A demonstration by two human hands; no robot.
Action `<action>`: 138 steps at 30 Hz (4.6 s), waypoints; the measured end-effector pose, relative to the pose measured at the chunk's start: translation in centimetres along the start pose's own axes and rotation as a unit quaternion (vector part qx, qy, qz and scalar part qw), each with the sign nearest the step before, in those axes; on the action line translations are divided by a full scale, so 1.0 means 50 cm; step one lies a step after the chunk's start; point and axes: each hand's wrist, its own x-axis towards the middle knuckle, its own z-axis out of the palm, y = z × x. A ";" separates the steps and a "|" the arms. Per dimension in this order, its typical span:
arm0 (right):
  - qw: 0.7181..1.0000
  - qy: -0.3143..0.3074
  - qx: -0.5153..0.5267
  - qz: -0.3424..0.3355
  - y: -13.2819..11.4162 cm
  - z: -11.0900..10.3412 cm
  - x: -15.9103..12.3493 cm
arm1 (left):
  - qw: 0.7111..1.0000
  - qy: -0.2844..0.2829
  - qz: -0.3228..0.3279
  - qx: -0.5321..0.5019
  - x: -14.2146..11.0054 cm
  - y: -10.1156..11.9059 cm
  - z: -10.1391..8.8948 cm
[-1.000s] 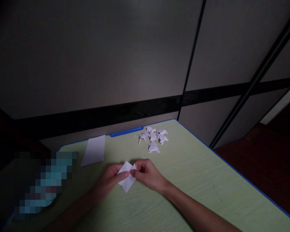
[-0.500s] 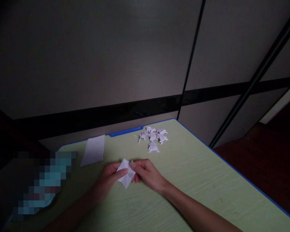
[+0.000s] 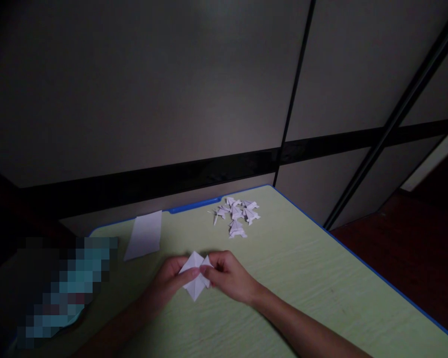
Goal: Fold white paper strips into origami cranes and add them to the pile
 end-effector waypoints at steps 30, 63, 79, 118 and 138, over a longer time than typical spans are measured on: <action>0.993 0.114 0.032 0.002 0.007 0.001 0.007 | 0.991 0.106 0.039 -0.071 0.010 0.003 0.005; 0.979 0.178 0.069 -0.070 -0.007 0.005 0.004 | 0.995 0.094 -0.005 -0.040 0.002 0.014 0.014; 0.973 0.201 0.090 -0.067 0.000 0.006 0.004 | 0.996 0.072 -0.005 -0.053 0.003 0.015 0.011; 0.977 0.095 -0.070 -0.180 -0.008 -0.020 -0.003 | 0.992 0.086 -0.039 -0.086 0.007 0.010 0.001; 0.980 0.180 0.018 -0.084 -0.008 0.005 0.005 | 0.985 0.171 -0.004 -0.038 0.003 0.013 0.018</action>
